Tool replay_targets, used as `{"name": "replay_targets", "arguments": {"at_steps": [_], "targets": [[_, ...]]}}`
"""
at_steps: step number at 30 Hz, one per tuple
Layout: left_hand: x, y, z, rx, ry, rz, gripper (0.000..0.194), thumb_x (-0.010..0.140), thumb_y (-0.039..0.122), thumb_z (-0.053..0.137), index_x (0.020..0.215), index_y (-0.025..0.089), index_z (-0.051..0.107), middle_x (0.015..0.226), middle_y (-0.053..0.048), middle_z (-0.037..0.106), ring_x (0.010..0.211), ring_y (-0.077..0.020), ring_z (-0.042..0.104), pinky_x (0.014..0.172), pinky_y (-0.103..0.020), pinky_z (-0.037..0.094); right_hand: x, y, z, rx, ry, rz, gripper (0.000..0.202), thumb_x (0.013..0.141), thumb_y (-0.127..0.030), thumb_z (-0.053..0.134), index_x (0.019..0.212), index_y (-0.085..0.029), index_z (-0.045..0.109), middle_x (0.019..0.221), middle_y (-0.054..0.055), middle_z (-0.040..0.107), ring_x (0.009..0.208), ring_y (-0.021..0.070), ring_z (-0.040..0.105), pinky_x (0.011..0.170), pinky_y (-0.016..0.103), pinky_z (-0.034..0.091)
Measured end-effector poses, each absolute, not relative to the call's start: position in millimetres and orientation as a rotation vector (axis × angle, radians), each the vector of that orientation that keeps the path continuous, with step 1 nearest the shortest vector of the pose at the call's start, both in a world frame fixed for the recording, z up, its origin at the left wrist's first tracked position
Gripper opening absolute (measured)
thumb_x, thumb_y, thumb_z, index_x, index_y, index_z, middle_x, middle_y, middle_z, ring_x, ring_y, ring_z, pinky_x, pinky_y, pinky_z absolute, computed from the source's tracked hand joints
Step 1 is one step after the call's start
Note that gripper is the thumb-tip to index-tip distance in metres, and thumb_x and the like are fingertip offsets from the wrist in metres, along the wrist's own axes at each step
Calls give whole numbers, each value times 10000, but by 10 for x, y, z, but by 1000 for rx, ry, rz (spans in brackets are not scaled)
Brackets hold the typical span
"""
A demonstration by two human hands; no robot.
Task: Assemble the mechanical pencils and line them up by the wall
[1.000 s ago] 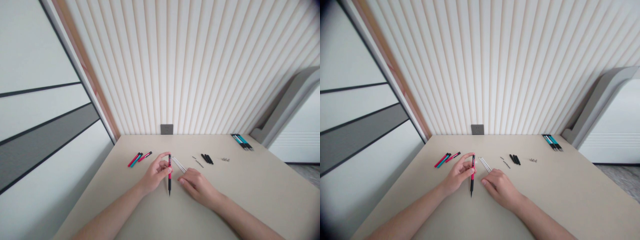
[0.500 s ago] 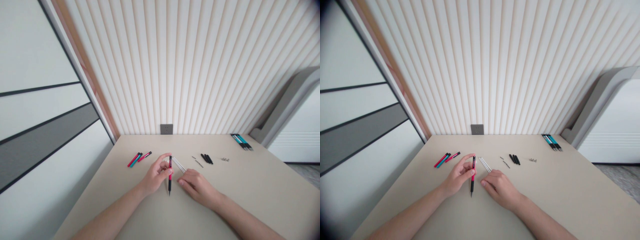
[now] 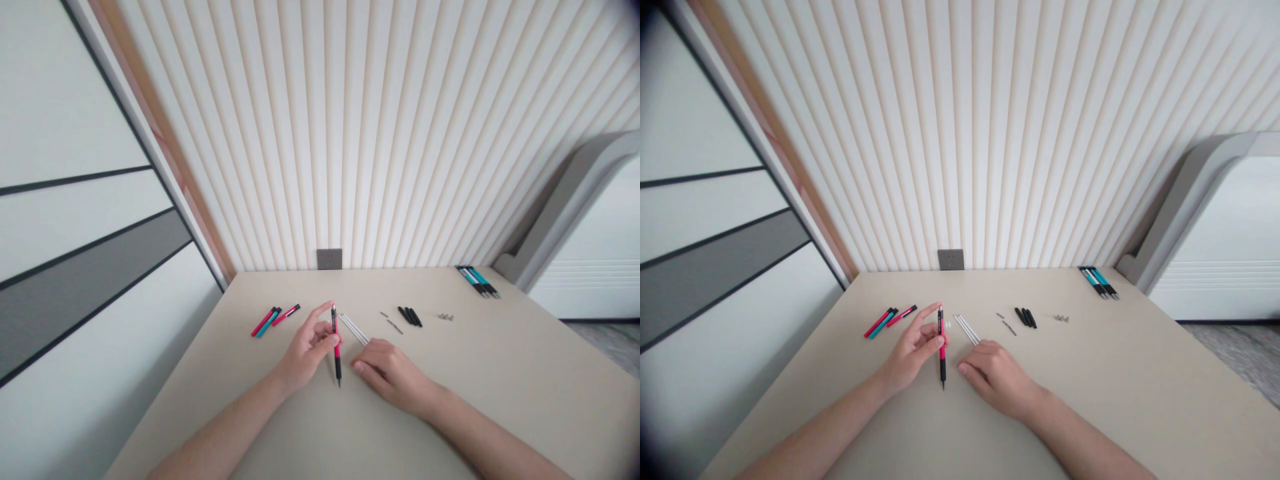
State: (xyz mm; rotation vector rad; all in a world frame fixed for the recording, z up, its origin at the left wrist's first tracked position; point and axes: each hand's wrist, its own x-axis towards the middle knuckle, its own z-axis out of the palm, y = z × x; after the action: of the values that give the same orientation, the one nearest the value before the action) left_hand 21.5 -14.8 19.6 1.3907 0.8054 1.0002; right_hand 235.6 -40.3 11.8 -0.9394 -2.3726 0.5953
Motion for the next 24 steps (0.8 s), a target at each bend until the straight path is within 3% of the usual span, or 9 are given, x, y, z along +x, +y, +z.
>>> {"name": "replay_targets", "arguments": {"at_steps": [5, 11, 16, 24], "targets": [[243, -171, 180, 1422, 821, 1009, 648, 852, 313, 631, 1414, 216, 323, 861, -34, 646, 810, -164, 585, 799, -310, 430, 2345, -431, 148, -932, -2329, 642, 309, 989, -331, 371, 940, -193, 643, 766, 50, 633, 766, 175, 562, 740, 316, 407], [278, -174, 209, 1453, 874, 1073, 544, 836, 320, 647, 1319, 212, 423, 812, -7, 622, 782, -153, 580, 812, -302, 429, 2254, -498, 165, -949, -2286, 720, 280, 978, -333, 398, 998, -207, 647, 755, 34, 621, 737, 165, 561, 731, 299, 416], [281, -172, 254, 1437, 907, 1077, 505, 843, 321, 634, 1296, 216, 437, 820, -10, 637, 778, -154, 583, 796, -298, 432, 2209, -510, 168, -976, -2260, 744, 238, 959, -326, 437, 974, -201, 639, 738, 25, 600, 711, 158, 540, 704, 286, 413], [327, -227, 210, 1482, 851, 1054, 539, 864, 299, 613, 1346, 212, 386, 866, -28, 645, 794, -152, 580, 816, -311, 438, 2156, -518, 105, -1052, -2194, 788, 213, 914, -317, 516, 752, -188, 567, 677, -9, 543, 636, 127, 475, 601, 244, 368]]}}
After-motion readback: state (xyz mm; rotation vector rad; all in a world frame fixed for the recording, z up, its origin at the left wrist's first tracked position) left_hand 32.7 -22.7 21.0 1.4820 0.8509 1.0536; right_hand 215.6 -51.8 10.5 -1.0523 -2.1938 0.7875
